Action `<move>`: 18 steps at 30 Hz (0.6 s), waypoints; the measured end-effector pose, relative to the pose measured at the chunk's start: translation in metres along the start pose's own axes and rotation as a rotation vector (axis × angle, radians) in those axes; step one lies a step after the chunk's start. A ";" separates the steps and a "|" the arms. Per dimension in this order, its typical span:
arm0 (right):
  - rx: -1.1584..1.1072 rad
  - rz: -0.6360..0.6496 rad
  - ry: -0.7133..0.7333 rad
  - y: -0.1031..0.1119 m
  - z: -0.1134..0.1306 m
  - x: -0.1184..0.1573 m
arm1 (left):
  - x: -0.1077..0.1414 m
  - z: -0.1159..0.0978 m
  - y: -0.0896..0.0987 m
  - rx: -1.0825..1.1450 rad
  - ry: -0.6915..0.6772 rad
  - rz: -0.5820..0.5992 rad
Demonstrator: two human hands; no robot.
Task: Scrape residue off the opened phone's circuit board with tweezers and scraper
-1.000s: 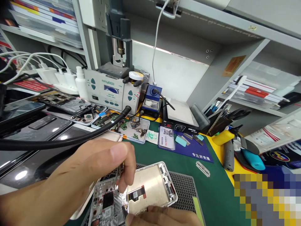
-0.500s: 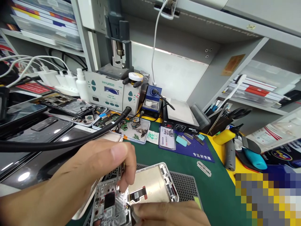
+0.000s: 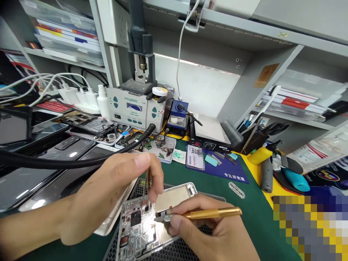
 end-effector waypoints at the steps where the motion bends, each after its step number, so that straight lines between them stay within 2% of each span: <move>1: -0.046 0.017 -0.034 0.000 0.000 0.000 | 0.000 -0.003 0.001 -0.015 -0.004 -0.002; 5: -0.201 0.054 -0.089 -0.001 0.000 -0.001 | 0.002 -0.013 0.002 -0.078 -0.067 -0.011; 12: -0.341 0.105 -0.024 -0.002 -0.003 -0.005 | 0.002 -0.012 0.005 -0.046 -0.143 -0.056; 15: -0.375 0.128 -0.060 -0.002 -0.008 -0.008 | -0.002 -0.020 0.014 -0.114 -0.283 -0.153; 18: -0.408 0.163 -0.090 -0.002 -0.011 -0.010 | 0.004 -0.042 0.021 -0.268 -0.483 -0.320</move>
Point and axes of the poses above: each hand's wrist, its own x-axis away from the middle knuckle, its own y-axis out of the back of the hand, z = x × y, the point moved 4 cm from there along -x, towards the middle knuckle, and after that the axes turned 4 degrees about -z, right-handed, at the moved point
